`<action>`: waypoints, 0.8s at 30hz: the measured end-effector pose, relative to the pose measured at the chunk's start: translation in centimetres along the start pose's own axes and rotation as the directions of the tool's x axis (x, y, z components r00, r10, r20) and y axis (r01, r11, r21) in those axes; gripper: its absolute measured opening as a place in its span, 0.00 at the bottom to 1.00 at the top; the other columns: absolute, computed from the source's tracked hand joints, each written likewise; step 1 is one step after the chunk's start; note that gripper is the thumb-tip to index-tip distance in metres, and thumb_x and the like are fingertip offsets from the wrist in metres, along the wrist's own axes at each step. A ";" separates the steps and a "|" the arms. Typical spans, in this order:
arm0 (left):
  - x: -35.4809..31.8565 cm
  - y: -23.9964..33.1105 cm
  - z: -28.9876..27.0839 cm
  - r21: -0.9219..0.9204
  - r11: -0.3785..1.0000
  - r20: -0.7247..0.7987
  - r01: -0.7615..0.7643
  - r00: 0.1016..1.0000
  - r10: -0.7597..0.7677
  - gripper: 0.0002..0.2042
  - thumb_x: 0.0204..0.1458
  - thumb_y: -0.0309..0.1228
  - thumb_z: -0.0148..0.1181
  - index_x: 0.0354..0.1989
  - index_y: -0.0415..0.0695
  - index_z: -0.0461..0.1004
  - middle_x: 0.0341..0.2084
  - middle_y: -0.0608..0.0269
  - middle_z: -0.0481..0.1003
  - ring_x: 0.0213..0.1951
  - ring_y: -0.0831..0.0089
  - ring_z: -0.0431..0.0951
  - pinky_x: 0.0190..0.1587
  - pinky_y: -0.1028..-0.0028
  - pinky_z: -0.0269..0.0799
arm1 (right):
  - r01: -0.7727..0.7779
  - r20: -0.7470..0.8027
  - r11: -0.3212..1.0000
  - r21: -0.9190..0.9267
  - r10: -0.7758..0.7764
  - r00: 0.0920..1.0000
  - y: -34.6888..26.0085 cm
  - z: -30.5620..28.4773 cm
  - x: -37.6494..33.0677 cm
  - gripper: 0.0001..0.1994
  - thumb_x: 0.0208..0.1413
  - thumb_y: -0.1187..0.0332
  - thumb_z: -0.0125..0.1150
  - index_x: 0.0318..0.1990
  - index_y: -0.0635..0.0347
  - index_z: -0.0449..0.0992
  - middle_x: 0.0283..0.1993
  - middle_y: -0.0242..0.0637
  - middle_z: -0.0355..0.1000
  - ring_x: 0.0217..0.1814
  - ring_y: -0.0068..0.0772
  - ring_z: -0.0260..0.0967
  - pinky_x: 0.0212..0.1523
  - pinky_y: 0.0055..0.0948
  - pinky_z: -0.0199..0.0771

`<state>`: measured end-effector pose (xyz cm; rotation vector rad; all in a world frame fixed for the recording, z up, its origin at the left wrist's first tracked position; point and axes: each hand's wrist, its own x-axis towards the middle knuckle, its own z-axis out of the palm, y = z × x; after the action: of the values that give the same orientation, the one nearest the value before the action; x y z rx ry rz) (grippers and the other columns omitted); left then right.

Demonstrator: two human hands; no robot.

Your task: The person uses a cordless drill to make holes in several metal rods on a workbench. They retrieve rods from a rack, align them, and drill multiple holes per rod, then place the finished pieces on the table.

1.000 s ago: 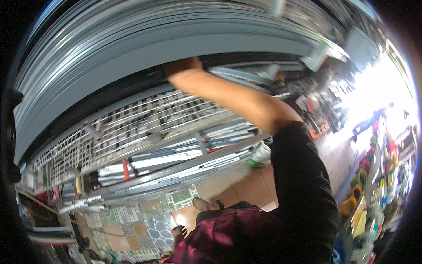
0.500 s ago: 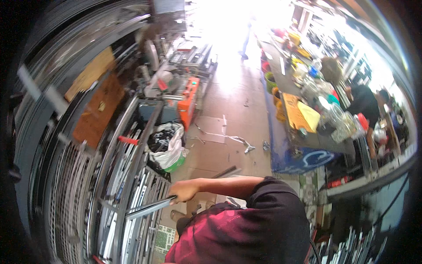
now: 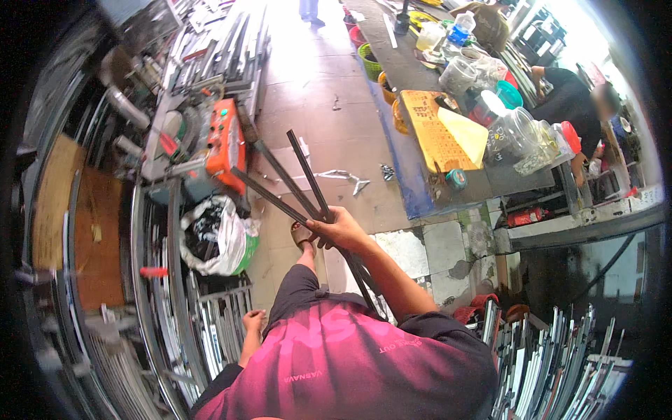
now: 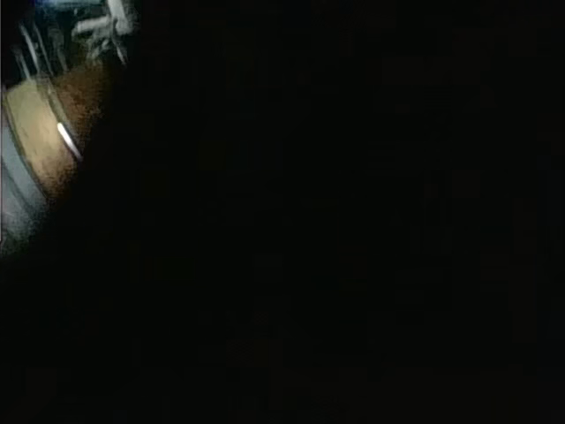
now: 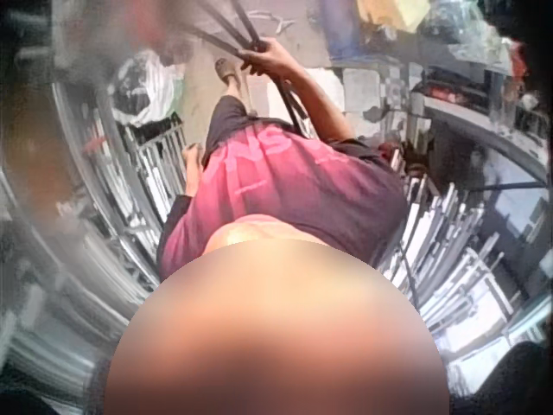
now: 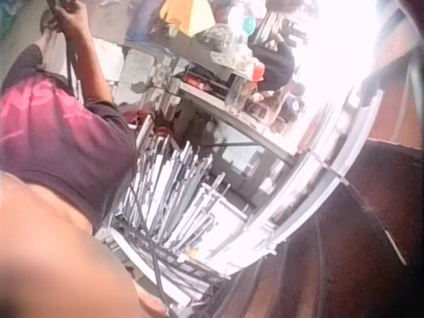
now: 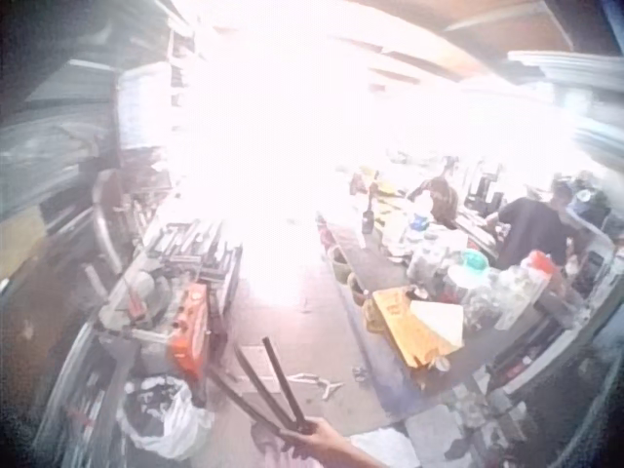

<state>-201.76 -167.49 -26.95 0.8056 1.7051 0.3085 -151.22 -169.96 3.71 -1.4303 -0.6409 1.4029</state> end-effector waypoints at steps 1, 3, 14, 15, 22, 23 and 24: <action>2.5 2.9 1.7 0.034 0.999 0.000 0.015 1.000 -0.015 0.12 0.57 0.23 0.85 0.44 0.38 0.86 0.35 0.57 0.88 0.29 0.66 0.88 0.29 0.66 0.85 | -0.006 -0.059 1.000 -0.009 0.006 0.998 -0.9 -1.2 1.6 0.21 0.72 0.50 0.81 0.51 0.60 0.82 0.39 0.41 0.90 0.32 0.25 0.85 0.31 0.27 0.82; 7.6 9.5 5.7 -0.024 0.998 0.092 -0.063 0.994 0.065 0.12 0.58 0.23 0.85 0.44 0.38 0.85 0.34 0.57 0.88 0.29 0.66 0.88 0.29 0.66 0.84 | -0.022 -0.122 1.000 0.019 0.024 0.992 -2.9 -3.5 5.1 0.22 0.71 0.50 0.82 0.51 0.60 0.82 0.39 0.42 0.90 0.31 0.25 0.85 0.31 0.26 0.81; 23.8 47.2 26.8 0.125 0.916 0.426 -0.381 0.854 0.297 0.09 0.62 0.26 0.83 0.43 0.39 0.86 0.34 0.62 0.88 0.30 0.72 0.87 0.31 0.70 0.84 | 0.163 -0.328 0.973 0.165 -0.102 0.939 -16.9 -17.5 22.6 0.17 0.79 0.61 0.73 0.59 0.68 0.85 0.51 0.47 0.92 0.40 0.30 0.89 0.40 0.32 0.90; 24.7 50.0 28.6 0.134 0.904 0.447 -0.405 0.839 0.310 0.09 0.62 0.26 0.83 0.43 0.39 0.86 0.34 0.62 0.88 0.30 0.72 0.87 0.32 0.70 0.84 | 0.165 -0.363 0.973 0.160 -0.097 0.927 -18.0 -18.8 24.3 0.17 0.78 0.61 0.73 0.58 0.68 0.85 0.50 0.47 0.92 0.40 0.31 0.89 0.40 0.32 0.90; 32.4 61.4 39.3 0.193 0.924 0.458 -0.330 0.863 0.213 0.09 0.62 0.25 0.83 0.43 0.41 0.85 0.35 0.61 0.89 0.32 0.71 0.87 0.32 0.69 0.84 | 0.168 -0.576 0.983 0.072 -0.097 0.812 -26.8 -29.5 36.5 0.14 0.73 0.66 0.78 0.56 0.66 0.86 0.44 0.44 0.92 0.33 0.31 0.89 0.32 0.33 0.88; 33.3 62.7 40.2 0.224 0.926 0.440 -0.303 0.880 0.181 0.10 0.61 0.24 0.83 0.44 0.41 0.84 0.36 0.59 0.89 0.33 0.69 0.88 0.31 0.66 0.85 | 0.176 -0.597 0.984 0.008 -0.137 0.791 -28.2 -31.1 38.1 0.13 0.74 0.66 0.78 0.56 0.67 0.86 0.43 0.44 0.92 0.33 0.31 0.89 0.32 0.33 0.87; 33.8 63.9 41.3 0.230 0.949 0.391 -0.215 0.913 0.112 0.11 0.61 0.25 0.84 0.45 0.41 0.85 0.37 0.57 0.89 0.32 0.66 0.89 0.31 0.64 0.87 | 0.132 -0.641 0.989 -0.060 -0.139 0.754 -29.9 -33.0 39.5 0.13 0.74 0.66 0.77 0.56 0.67 0.86 0.42 0.43 0.92 0.32 0.31 0.89 0.31 0.33 0.87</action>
<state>-144.19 -107.29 -26.96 1.1363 1.3339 0.0282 -104.72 -133.12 8.42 -1.7081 -0.2871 0.7031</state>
